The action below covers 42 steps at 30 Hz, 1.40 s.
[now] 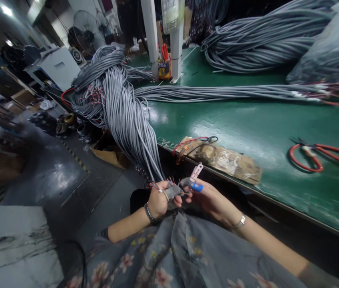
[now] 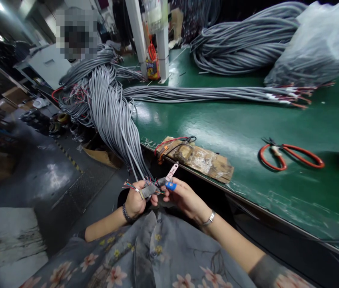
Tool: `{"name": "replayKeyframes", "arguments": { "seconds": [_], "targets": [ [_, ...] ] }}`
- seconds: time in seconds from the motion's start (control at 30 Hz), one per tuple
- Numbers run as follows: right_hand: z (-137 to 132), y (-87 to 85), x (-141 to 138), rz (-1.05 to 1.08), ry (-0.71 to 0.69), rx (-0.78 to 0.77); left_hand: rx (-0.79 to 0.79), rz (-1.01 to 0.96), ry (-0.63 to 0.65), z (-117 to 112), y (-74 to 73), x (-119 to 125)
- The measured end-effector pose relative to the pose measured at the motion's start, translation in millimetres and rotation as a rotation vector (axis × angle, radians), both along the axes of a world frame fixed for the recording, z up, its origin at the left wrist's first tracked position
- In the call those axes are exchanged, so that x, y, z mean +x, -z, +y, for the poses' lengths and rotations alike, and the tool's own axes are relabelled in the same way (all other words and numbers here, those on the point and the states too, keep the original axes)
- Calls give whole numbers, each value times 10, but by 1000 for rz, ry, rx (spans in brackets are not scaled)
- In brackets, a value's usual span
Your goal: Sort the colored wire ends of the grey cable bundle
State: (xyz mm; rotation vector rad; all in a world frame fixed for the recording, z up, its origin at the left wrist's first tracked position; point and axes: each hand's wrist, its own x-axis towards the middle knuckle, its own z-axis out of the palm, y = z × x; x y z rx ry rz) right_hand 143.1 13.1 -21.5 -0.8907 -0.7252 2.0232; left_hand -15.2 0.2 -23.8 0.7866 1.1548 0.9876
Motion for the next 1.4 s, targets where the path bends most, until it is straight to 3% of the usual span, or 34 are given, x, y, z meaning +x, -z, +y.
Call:
{"name": "replayKeyframes", "arguments": {
  "seconds": [0.17,0.3,0.6,1.0,1.13,1.33,1.4],
  "targets": [
    [51,-50,-66,18,-30,-1,23,25,33,-11,34,-26],
    [64,-43,-112,-97,-22,49,39,63,84,-24,15,-38],
    [17,-22,-97,-265,124,110,35,58,-17,-6,32,-6],
    [179,92,70,89,141,-123,-2,-26,-31,19,-137,62],
    [264,18,44,45,128,-22,-15,-74,67,57,-170,103],
    [239,59,-34,-265,451,231,-43,-58,119,119,-227,174],
    [236,82,-39,-297,442,257,-45,-57,91,128,-234,192]
  ]
}}
